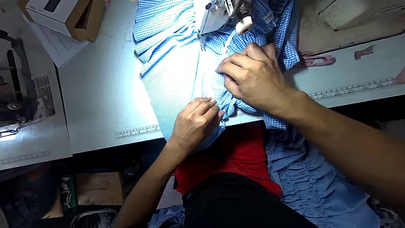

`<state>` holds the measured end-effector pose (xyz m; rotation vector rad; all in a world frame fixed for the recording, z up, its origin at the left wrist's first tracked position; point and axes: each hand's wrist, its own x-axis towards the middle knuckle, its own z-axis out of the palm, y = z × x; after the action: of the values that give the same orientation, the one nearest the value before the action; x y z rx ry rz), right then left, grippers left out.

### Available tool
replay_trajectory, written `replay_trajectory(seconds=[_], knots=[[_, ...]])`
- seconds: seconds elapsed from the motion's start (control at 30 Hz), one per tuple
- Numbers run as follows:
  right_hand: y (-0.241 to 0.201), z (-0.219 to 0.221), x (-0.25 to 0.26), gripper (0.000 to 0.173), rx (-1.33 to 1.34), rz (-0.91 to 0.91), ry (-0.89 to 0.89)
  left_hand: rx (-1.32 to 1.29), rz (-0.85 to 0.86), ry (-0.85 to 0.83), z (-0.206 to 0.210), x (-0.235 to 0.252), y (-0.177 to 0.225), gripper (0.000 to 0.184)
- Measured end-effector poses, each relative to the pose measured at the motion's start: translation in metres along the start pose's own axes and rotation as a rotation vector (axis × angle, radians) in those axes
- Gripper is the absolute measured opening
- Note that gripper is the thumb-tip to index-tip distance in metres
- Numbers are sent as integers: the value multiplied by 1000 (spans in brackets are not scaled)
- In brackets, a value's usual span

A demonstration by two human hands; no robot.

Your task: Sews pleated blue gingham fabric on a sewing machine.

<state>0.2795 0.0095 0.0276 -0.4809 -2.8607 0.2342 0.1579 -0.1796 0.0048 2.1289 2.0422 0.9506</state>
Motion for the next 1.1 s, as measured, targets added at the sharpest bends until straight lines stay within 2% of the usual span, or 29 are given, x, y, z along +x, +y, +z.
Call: replay_trajectory(seconds=[0.1, 0.2, 0.47, 0.63, 0.73, 0.8, 0.87, 0.93, 1.0, 1.1], knots=[[1, 0, 2, 41, -33, 52, -31, 3, 6, -4, -1, 1, -3, 20], [2, -1, 4, 35, -29, 75, -35, 13, 20, -21, 0, 3, -10, 20], [14, 1, 27, 36, -54, 135, -32, 78, 83, -133, -9, 27, -51, 26], [33, 9, 46, 34, -68, 154, 72, 26, 222, -156, -16, 51, -88, 26], [32, 4, 51, 36, -131, 163, 128, 12, 277, -167, -19, 65, -106, 32], [8, -6, 43, 33, -118, 182, 181, 7, 208, -164, -22, 76, -104, 40], [-15, -1, 29, 28, -9, 195, 225, 46, 48, -186, -23, 87, -89, 45], [-14, 17, 18, 29, 129, 227, 190, 81, -70, -228, -22, 93, -78, 32], [-5, 26, 14, 31, 150, 240, 177, 93, -85, -190, -19, 91, -73, 20], [8, 24, 18, 31, 151, 209, 145, 55, -7, 15, -11, 64, -52, 16]])
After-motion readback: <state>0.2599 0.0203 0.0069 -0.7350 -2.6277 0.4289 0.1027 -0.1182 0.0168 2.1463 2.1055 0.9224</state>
